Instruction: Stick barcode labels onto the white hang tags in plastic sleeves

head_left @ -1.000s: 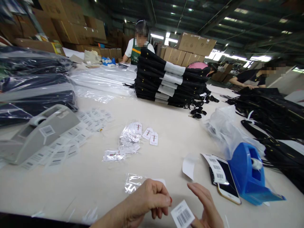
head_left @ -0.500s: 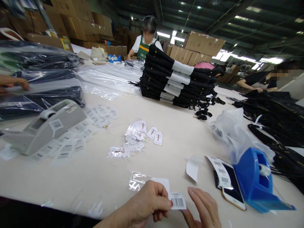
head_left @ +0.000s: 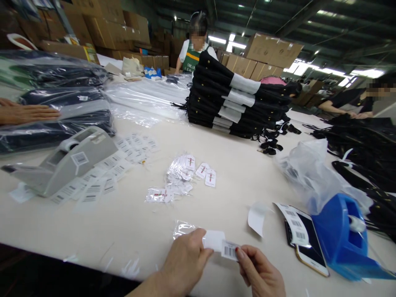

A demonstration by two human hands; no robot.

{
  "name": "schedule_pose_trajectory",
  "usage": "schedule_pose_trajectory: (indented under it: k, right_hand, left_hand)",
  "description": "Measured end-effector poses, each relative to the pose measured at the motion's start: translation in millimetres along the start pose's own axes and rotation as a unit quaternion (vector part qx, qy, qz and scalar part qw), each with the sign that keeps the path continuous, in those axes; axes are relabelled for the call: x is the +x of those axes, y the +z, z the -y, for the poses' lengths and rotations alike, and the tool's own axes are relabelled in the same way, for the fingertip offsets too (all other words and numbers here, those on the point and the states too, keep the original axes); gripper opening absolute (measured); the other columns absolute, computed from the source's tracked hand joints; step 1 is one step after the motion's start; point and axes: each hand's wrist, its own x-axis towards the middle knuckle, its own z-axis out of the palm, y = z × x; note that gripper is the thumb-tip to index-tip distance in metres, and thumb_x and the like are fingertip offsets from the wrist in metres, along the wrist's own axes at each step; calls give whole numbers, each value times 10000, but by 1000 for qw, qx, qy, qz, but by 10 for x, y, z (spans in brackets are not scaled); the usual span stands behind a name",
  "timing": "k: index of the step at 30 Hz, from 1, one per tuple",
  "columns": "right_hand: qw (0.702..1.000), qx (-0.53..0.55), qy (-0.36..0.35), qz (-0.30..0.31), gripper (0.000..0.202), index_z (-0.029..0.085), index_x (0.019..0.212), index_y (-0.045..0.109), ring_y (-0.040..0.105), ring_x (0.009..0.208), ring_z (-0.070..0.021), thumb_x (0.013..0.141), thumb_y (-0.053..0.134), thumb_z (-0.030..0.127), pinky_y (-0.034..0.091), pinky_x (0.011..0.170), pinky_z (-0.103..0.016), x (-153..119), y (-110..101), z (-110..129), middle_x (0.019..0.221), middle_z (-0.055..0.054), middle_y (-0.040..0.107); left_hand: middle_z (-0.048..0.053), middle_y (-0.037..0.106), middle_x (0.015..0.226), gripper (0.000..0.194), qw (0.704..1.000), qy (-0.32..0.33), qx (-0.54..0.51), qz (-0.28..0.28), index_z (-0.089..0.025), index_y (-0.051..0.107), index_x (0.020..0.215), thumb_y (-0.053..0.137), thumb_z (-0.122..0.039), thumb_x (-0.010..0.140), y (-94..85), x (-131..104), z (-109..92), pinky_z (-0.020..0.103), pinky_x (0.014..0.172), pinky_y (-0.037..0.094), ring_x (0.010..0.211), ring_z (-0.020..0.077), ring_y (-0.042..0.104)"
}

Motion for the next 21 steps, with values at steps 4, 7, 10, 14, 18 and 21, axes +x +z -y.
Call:
schedule_pose_trajectory:
  k: [4,7,10,14,18,21]
  right_hand:
    - [1000,-11,2,6,371,159,647,606,334,448,-84,592,674,520,248,420,-212,106,53,-57,471,55,422]
    - [999,-27,-13,24,337,171,615,598,358,481,-93,607,668,501,296,453,-214,135,151,-83,490,52,436]
    - [998,-38,-27,45,328,179,608,594,377,482,-101,623,653,501,324,462,-218,146,243,-120,493,48,456]
    - [995,-72,-48,54,332,181,608,603,424,488,-114,639,636,510,361,471,-227,174,275,-190,511,32,508]
    - [991,-109,-50,63,344,177,614,612,433,475,-116,648,626,519,360,449,-225,207,238,-217,497,30,516]
    - [992,-103,-40,63,334,178,617,609,430,473,-112,650,629,510,360,455,-222,212,233,-217,494,34,517]
  left_hand:
    - [53,587,747,239,936,282,187,-97,-164,553,734,344,-105,834,-3,2,239,284,607,393,666,174,502]
    - [47,572,752,221,882,389,255,-77,-155,522,709,353,-81,831,-1,32,354,292,601,397,662,174,469]
    - [39,549,742,233,882,387,261,-61,-151,504,703,338,-90,855,-9,57,419,283,610,397,669,161,451]
    - [34,542,740,257,895,379,230,-52,-156,492,697,315,-95,873,-23,64,469,264,629,393,682,149,444]
    - [40,547,780,203,903,362,229,-40,-156,494,728,346,-80,846,-28,55,479,278,648,395,708,157,447]
    - [42,547,819,156,907,349,235,-26,-156,509,783,379,-82,827,-34,46,464,290,659,401,727,164,451]
